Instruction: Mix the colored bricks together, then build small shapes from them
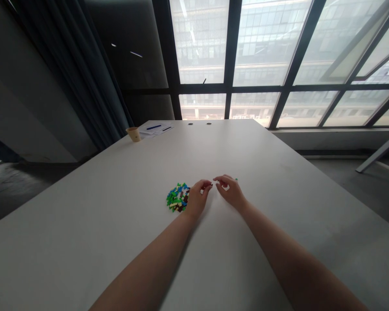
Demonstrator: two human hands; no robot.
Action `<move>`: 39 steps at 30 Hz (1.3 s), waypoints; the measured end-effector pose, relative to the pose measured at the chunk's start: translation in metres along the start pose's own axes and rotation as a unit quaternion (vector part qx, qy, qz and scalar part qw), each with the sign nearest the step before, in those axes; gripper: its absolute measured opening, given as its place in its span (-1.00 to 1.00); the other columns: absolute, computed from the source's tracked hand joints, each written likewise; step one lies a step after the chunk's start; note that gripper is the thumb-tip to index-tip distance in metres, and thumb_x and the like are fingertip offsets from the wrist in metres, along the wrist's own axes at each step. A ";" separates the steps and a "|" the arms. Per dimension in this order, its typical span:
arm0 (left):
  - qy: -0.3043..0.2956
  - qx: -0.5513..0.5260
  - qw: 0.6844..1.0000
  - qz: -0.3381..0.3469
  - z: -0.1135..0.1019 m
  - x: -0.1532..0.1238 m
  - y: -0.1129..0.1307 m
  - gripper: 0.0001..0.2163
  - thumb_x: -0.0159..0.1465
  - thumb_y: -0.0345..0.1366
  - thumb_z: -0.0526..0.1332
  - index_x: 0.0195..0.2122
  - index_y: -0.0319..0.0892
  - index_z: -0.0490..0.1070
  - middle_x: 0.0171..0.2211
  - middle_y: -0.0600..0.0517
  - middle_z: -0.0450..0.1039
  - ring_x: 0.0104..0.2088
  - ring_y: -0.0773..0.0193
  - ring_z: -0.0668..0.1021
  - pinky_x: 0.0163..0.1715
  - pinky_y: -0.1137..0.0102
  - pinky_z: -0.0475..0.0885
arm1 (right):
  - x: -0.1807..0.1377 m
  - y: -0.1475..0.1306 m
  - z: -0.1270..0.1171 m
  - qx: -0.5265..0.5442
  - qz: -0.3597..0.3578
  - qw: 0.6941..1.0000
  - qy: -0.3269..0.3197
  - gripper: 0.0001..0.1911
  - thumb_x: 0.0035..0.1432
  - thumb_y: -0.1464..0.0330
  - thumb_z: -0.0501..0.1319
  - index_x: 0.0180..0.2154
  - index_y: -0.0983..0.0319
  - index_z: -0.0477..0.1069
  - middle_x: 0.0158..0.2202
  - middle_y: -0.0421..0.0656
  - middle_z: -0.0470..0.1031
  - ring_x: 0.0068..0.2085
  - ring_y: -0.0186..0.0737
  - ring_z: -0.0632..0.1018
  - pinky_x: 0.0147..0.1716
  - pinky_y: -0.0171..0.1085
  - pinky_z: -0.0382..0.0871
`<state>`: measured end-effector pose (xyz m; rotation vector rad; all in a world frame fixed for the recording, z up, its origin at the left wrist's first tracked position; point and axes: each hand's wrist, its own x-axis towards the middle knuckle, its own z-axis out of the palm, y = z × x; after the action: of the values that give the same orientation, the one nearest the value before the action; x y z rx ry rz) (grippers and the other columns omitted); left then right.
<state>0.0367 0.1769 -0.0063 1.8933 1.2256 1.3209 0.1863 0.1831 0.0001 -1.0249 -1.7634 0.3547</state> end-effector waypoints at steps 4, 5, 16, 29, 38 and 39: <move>0.015 -0.076 0.996 -0.031 0.002 0.002 -0.003 -0.89 0.13 -0.27 0.14 -0.38 -0.19 0.37 -0.41 0.04 0.44 -0.36 0.32 0.46 -0.29 0.41 0.36 | -0.002 -0.006 0.002 0.023 -0.016 1.000 -0.012 -0.85 0.00 0.44 0.14 -0.33 0.20 0.42 -0.50 -0.23 0.30 -0.51 -0.39 0.27 -0.49 -0.38 0.23; 0.022 -0.093 0.995 -0.040 0.002 0.002 -0.004 -0.89 0.12 -0.27 0.15 -0.38 -0.19 0.37 -0.41 0.04 0.44 -0.36 0.32 0.47 -0.30 0.41 0.36 | -0.002 -0.005 0.002 0.024 -0.012 1.000 -0.009 -0.86 0.00 0.42 0.16 -0.32 0.20 0.43 -0.49 -0.23 0.30 -0.51 -0.39 0.27 -0.49 -0.38 0.23; 0.047 -0.163 0.982 -0.080 0.003 0.003 -0.005 -0.87 0.03 -0.27 0.21 -0.42 -0.21 0.34 -0.42 0.04 0.44 -0.35 0.31 0.48 -0.28 0.39 0.39 | -0.002 -0.001 0.000 0.036 0.014 0.999 -0.008 -0.85 0.03 0.31 0.20 -0.30 0.19 0.44 -0.46 -0.20 0.33 -0.50 -0.38 0.30 -0.47 -0.36 0.26; 0.015 -0.058 0.997 -0.038 0.001 0.003 -0.004 -0.88 0.10 -0.27 0.17 -0.40 -0.20 0.42 -0.41 0.04 0.47 -0.37 0.31 0.47 -0.32 0.42 0.36 | -0.002 -0.004 0.001 0.058 0.011 0.998 -0.021 -0.88 0.07 0.33 0.17 -0.39 0.21 0.45 -0.44 -0.19 0.36 -0.45 -0.37 0.34 -0.47 -0.37 0.24; -0.037 0.250 0.967 -0.008 -0.002 -0.002 0.006 -0.74 0.22 -0.36 0.01 -0.07 -0.17 0.29 -0.10 -0.09 0.36 -0.07 0.16 0.36 -0.09 0.24 0.26 | -0.005 0.018 -0.004 -0.157 0.106 0.981 -0.043 -0.90 0.08 0.38 0.13 -0.41 0.20 0.42 -0.40 -0.19 0.39 -0.35 -0.32 0.38 -0.31 -0.33 0.20; -0.049 0.321 0.946 -0.027 -0.002 -0.004 0.009 -0.71 0.21 -0.37 0.02 -0.04 -0.18 0.26 -0.07 -0.12 0.32 -0.04 0.10 0.33 -0.09 0.18 0.23 | -0.006 0.021 -0.005 -0.195 0.130 0.971 -0.050 -0.89 0.07 0.37 0.14 -0.42 0.20 0.43 -0.39 -0.18 0.40 -0.34 -0.31 0.39 -0.29 -0.31 0.18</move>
<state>0.0380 0.1695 -0.0003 2.2935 1.7895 0.8325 0.2011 0.1903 -0.0150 -1.5510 -1.8337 0.2264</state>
